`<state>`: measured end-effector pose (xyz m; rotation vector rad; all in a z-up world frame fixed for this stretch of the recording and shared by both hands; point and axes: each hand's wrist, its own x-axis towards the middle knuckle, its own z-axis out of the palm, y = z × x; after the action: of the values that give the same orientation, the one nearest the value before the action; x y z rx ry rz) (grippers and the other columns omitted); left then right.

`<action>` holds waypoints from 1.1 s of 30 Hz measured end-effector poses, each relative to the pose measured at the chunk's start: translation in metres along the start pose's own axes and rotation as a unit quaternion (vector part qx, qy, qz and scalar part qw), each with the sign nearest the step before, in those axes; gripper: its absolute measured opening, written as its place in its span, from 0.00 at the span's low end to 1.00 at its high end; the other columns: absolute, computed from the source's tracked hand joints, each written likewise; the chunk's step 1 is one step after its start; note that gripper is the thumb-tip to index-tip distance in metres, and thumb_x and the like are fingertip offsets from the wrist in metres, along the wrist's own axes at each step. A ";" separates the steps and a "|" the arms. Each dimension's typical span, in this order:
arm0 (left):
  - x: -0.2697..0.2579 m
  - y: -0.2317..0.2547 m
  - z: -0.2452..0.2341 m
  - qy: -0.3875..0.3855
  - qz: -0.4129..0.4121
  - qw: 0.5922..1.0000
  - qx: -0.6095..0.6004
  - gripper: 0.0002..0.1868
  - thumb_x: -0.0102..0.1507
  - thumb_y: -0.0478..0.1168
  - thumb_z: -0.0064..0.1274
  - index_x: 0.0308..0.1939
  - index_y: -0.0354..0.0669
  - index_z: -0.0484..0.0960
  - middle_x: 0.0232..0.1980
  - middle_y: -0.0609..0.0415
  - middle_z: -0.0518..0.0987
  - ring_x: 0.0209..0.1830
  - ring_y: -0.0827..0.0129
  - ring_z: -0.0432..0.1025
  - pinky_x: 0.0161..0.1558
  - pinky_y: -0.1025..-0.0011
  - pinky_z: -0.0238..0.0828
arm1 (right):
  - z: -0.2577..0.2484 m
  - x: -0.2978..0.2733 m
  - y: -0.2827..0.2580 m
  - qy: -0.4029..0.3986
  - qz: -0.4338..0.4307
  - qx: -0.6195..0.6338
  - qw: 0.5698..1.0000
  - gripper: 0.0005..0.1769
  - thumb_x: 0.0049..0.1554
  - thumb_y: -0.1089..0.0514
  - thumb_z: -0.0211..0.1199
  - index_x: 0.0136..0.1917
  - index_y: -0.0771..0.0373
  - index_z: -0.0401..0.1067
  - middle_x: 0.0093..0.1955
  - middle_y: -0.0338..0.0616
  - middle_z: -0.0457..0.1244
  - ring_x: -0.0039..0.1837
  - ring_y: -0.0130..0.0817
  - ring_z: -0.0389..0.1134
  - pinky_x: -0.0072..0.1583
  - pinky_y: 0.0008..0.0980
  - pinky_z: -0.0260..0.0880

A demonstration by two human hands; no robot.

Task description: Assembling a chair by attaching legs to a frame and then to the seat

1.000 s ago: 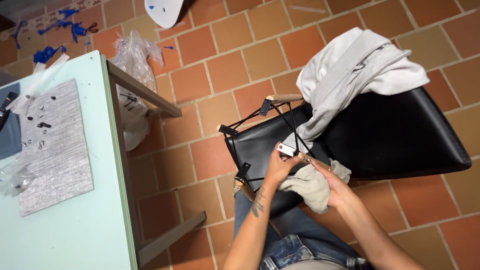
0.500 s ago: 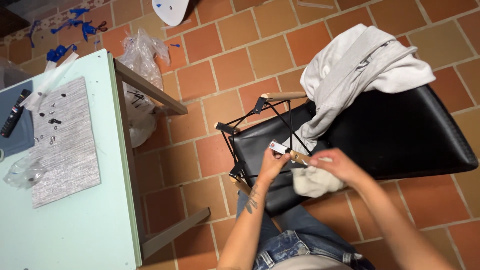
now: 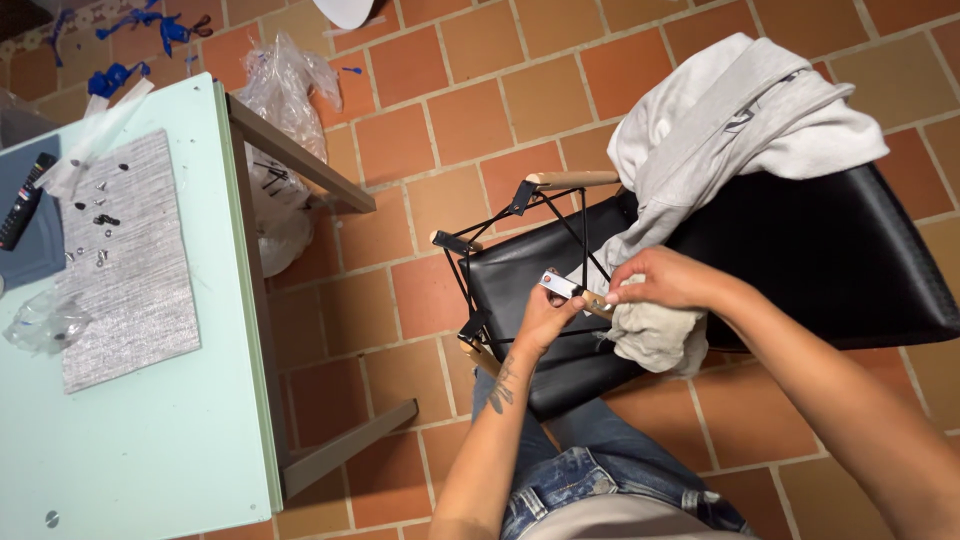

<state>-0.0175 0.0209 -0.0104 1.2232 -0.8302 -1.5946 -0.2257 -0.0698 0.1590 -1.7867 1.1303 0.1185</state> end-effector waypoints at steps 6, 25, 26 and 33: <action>0.001 -0.002 0.000 -0.006 -0.001 1.000 -0.004 0.33 0.52 0.56 0.76 0.45 0.44 0.72 0.36 0.61 0.70 0.31 0.79 0.70 0.31 0.80 0.73 | -0.025 -0.008 -0.039 -0.009 -0.006 -0.118 0.993 0.10 0.48 0.38 0.72 0.42 0.38 0.83 0.46 0.36 0.75 0.56 0.46 0.74 0.55 0.45 0.73; 0.002 0.020 0.012 -0.013 -0.028 0.998 -0.061 0.38 0.47 0.44 0.80 0.53 0.40 0.72 0.51 0.46 0.75 0.53 0.61 0.72 0.54 0.66 0.76 | -0.040 0.002 -0.059 -0.058 -0.081 -0.339 0.936 0.17 0.54 0.32 0.61 0.42 0.42 0.77 0.45 0.29 0.73 0.56 0.43 0.74 0.56 0.47 0.75; -0.004 0.036 0.016 -0.009 -0.033 0.998 -0.059 0.41 0.43 0.41 0.81 0.53 0.38 0.71 0.51 0.46 0.73 0.52 0.60 0.71 0.56 0.66 0.74 | -0.041 0.003 -0.060 -0.057 -0.072 -0.334 0.938 0.17 0.54 0.32 0.62 0.42 0.41 0.78 0.45 0.29 0.73 0.55 0.44 0.74 0.56 0.47 0.75; -0.020 0.080 0.027 -0.011 -0.046 0.996 -0.071 0.44 0.36 0.34 0.82 0.49 0.39 0.68 0.50 0.48 0.70 0.55 0.59 0.69 0.59 0.65 0.72 | -0.044 0.007 -0.070 -0.064 -0.023 -0.300 0.951 0.16 0.52 0.31 0.64 0.43 0.38 0.83 0.44 0.42 0.74 0.56 0.52 0.74 0.58 0.51 0.74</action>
<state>-0.0209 0.0121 0.0764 1.1594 -0.6705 -1.7130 -0.1876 -0.1020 0.2248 -2.2952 1.0192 0.5968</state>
